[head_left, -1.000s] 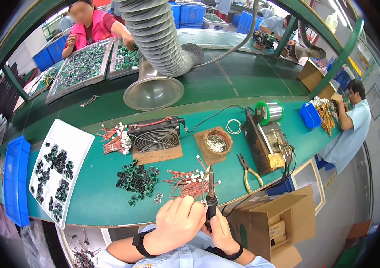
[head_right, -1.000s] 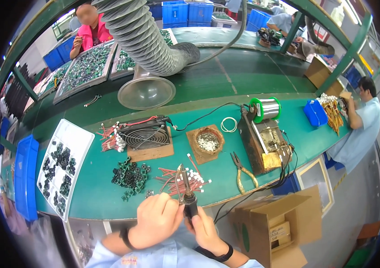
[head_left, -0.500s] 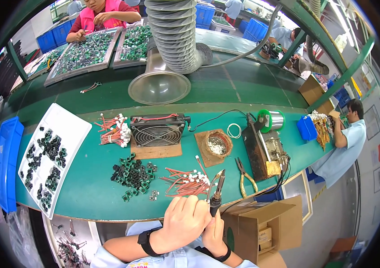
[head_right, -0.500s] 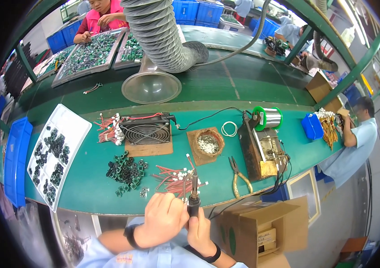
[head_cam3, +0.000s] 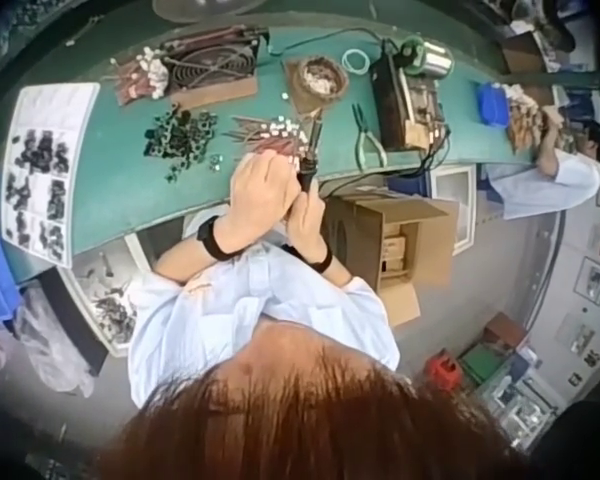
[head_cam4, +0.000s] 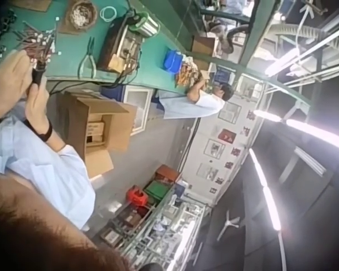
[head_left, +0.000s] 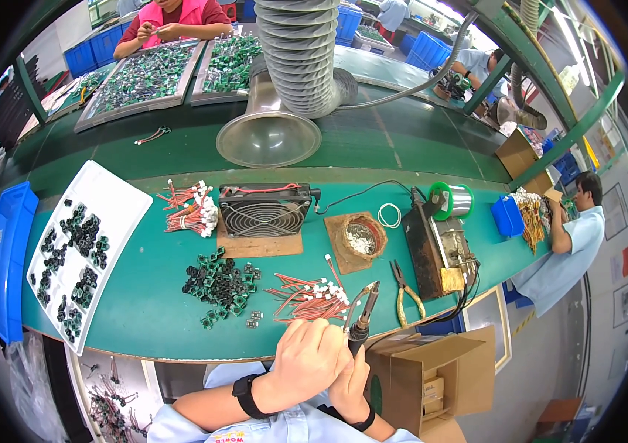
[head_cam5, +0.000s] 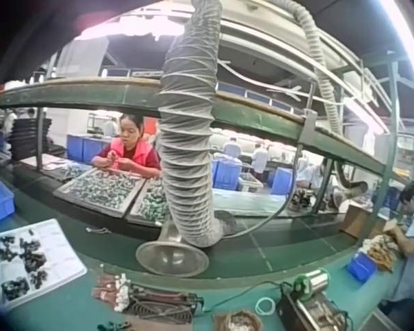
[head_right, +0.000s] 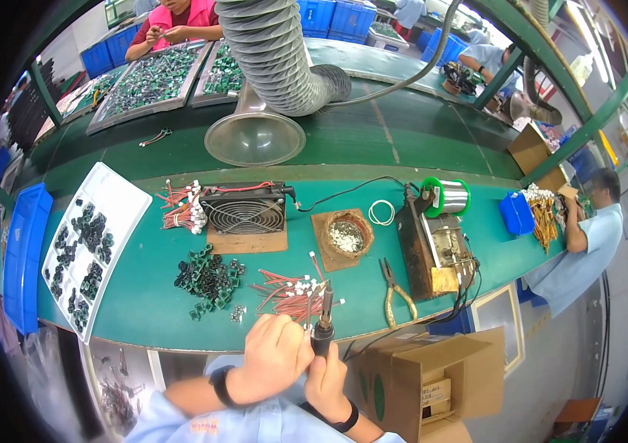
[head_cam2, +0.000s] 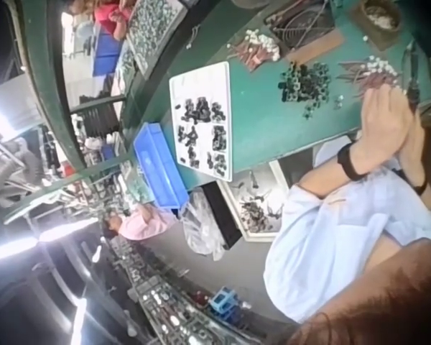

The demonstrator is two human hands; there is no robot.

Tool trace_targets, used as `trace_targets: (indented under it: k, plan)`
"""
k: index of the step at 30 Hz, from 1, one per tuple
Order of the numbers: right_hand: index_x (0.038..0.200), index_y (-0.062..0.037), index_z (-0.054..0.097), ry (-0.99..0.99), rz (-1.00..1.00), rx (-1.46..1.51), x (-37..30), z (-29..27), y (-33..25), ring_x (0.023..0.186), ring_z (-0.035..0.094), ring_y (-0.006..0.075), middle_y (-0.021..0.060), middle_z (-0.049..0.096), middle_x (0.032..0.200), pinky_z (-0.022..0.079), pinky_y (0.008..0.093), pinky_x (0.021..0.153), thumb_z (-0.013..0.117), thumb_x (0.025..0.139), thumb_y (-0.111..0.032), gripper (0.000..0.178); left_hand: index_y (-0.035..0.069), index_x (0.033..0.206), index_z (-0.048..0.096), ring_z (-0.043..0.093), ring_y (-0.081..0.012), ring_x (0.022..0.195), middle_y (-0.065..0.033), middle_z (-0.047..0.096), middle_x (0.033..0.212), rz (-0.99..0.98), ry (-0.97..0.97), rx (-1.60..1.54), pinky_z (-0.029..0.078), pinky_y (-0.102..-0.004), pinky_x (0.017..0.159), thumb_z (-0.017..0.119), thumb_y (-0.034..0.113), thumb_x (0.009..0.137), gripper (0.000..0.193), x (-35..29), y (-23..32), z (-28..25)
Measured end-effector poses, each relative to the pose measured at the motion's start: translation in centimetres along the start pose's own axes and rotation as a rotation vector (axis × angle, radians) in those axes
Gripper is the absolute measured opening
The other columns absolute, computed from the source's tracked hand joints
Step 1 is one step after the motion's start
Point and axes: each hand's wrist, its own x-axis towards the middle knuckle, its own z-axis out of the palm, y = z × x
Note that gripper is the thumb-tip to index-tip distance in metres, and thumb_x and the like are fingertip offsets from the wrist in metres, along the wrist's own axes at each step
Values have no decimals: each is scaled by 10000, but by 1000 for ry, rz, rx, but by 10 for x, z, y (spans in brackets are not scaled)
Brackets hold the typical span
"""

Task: Soldering small electronic components onto wires at a factory assembly line.

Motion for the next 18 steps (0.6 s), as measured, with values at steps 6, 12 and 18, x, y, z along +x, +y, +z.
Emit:
trace_targets:
  k: [6, 12, 18]
  plan:
    - [1025, 37, 475, 2, -34, -63, -1, -1, 4, 490, 535, 189, 87, 525, 582, 412, 301, 466, 389, 935, -240, 304, 40, 650, 438, 416, -269, 526, -97, 396, 600, -17, 4, -49, 361, -368, 505, 600, 21, 690, 168, -1, -1, 3]
    - [1086, 45, 470, -6, 21, -163, 1, -6, -2, 535, 574, 251, 125, 561, 642, 440, 328, 501, 412, 919, -199, 302, 37, 707, 476, 445, -237, 575, -82, 404, 646, -15, -66, 53, 376, -343, 548, 612, 62, 711, 139, 3, -6, 0]
    - [956, 31, 444, 38, -68, -203, 5, 2, 0, 449, 506, 175, 78, 505, 551, 376, 301, 423, 374, 951, -287, 326, 24, 725, 485, 451, -248, 583, -92, 420, 656, -5, 7, 10, 376, -347, 553, 608, 25, 704, 124, -1, -12, 6]
